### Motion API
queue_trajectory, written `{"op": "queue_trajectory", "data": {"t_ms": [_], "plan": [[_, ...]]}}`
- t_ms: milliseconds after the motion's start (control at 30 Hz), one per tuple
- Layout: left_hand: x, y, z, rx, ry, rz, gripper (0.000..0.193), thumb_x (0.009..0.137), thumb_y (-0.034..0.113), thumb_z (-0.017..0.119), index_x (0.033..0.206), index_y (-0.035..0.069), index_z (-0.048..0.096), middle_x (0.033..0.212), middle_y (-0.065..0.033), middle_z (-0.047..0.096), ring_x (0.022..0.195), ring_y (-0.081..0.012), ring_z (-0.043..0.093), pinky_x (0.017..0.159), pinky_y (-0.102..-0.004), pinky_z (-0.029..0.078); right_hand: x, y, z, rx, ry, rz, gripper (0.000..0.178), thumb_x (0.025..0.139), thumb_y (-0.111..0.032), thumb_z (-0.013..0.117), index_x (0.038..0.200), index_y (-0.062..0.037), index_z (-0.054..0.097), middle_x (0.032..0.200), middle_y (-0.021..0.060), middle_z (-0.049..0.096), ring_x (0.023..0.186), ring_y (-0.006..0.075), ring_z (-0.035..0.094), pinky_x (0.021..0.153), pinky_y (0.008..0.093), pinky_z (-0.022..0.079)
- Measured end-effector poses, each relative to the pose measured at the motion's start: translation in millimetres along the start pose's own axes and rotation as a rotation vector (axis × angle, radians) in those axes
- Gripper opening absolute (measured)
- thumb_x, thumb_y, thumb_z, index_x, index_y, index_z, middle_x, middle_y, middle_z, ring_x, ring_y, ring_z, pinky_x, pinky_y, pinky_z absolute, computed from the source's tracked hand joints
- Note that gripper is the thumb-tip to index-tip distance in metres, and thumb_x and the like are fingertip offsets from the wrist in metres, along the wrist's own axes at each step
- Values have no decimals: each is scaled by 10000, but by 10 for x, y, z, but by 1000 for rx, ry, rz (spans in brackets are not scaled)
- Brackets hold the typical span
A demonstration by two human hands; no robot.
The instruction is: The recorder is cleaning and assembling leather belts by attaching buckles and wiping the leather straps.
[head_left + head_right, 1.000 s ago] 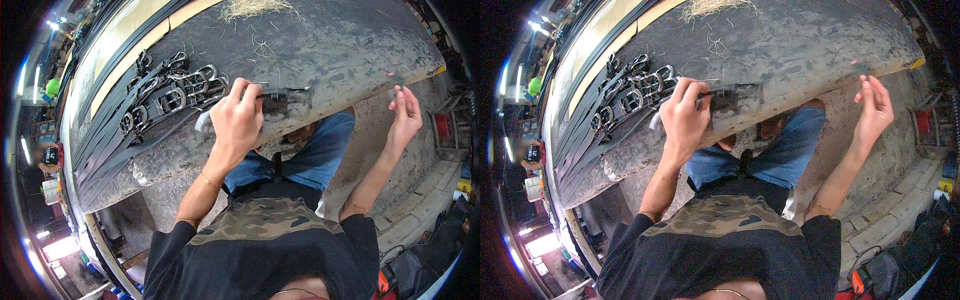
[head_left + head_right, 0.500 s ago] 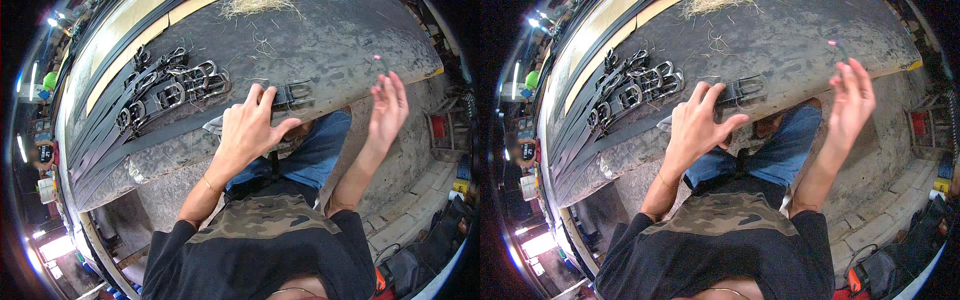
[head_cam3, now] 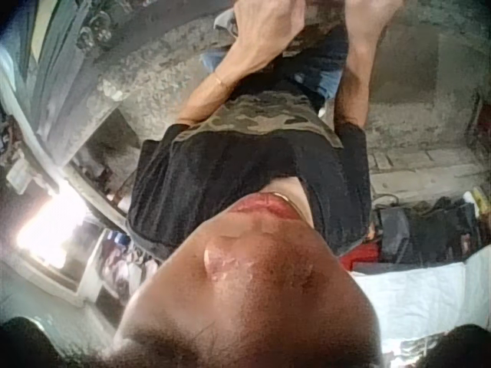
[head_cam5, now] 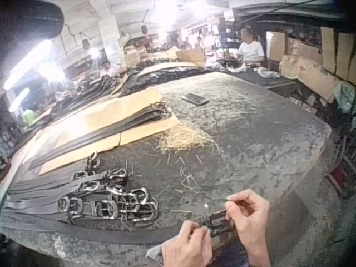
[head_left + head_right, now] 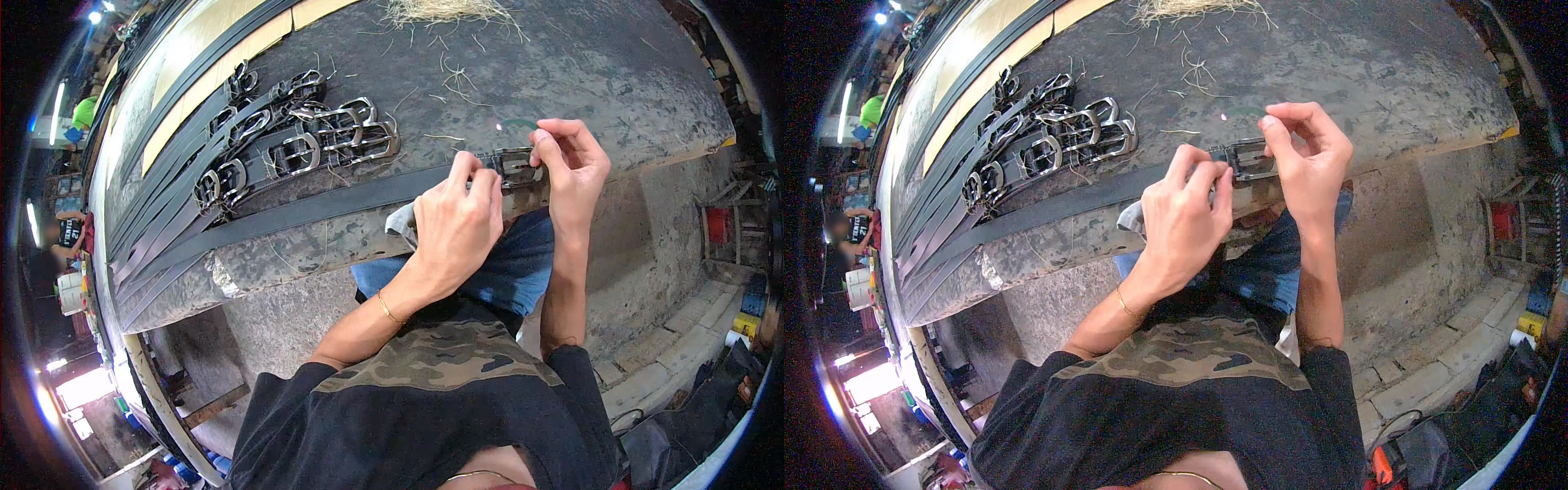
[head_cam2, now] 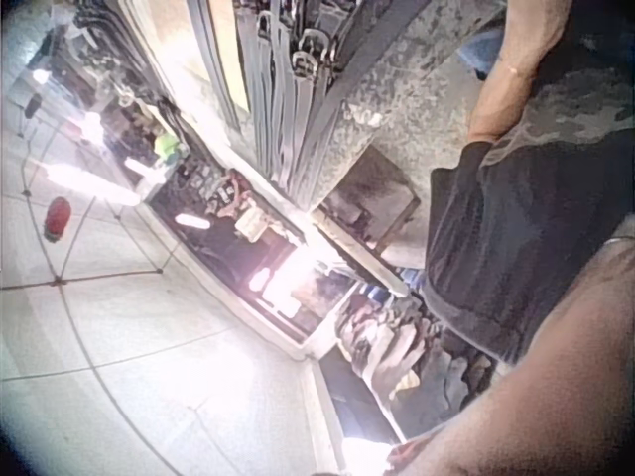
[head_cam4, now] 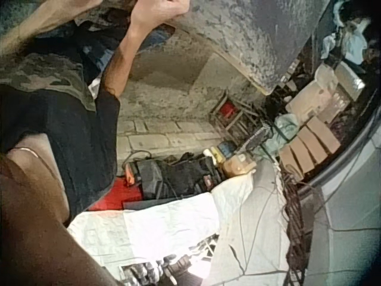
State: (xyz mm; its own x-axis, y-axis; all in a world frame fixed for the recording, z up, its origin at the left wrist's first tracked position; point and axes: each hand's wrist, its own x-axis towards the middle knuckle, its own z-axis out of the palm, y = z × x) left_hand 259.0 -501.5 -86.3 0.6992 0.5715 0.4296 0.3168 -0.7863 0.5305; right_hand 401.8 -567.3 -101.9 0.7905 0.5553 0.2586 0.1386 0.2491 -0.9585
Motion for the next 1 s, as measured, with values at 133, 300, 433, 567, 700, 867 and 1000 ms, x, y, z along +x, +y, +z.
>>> {"op": "queue_trajectory", "data": {"t_ms": [133,300,433,567,700,867,1000], "plan": [[14,-56,23,-63,60,-2,116,817,43,715,890,20,628,913,-107,603,609,-301,630,530,-392,503,-50,15,31,-43,-1,-67,92,837,91,644,887,14,636,816,-11,598,728,35,546,619,191,442],[3,-125,21,-110,31,-11,140,826,22,694,907,13,580,930,-122,596,642,-314,632,531,-403,500,-56,46,29,-83,-34,-90,113,821,114,627,862,10,615,812,-20,581,715,23,526,608,181,413],[-10,-144,19,-122,11,3,150,828,18,681,920,10,563,932,-118,576,647,-307,632,515,-398,491,-65,43,30,-115,-69,-109,123,814,125,624,864,13,615,818,-19,580,700,15,515,588,175,393],[-14,-149,6,-158,-3,-19,146,833,19,682,918,15,563,948,-118,585,663,-316,630,532,-400,489,-63,41,33,-133,-79,-106,128,808,129,624,859,11,619,814,-20,582,694,12,512,580,172,386],[-10,-179,17,-132,17,27,178,816,23,693,931,13,558,920,-103,564,629,-283,637,475,-380,476,-58,36,42,-176,-99,-111,134,798,130,627,852,7,625,800,-24,586,681,9,506,572,171,377],[-11,-184,20,-148,28,36,172,819,28,690,930,18,559,922,-99,566,622,-278,635,469,-379,469,-59,19,49,-198,-91,-87,129,795,123,632,846,5,627,785,-27,587,659,6,494,559,173,368],[-10,-159,4,-172,-6,-21,157,830,25,683,927,22,560,949,-114,585,645,-315,621,524,-401,482,-50,28,39,-204,-96,-88,119,796,115,636,837,4,626,775,-32,584,651,1,487,551,171,361]]}}
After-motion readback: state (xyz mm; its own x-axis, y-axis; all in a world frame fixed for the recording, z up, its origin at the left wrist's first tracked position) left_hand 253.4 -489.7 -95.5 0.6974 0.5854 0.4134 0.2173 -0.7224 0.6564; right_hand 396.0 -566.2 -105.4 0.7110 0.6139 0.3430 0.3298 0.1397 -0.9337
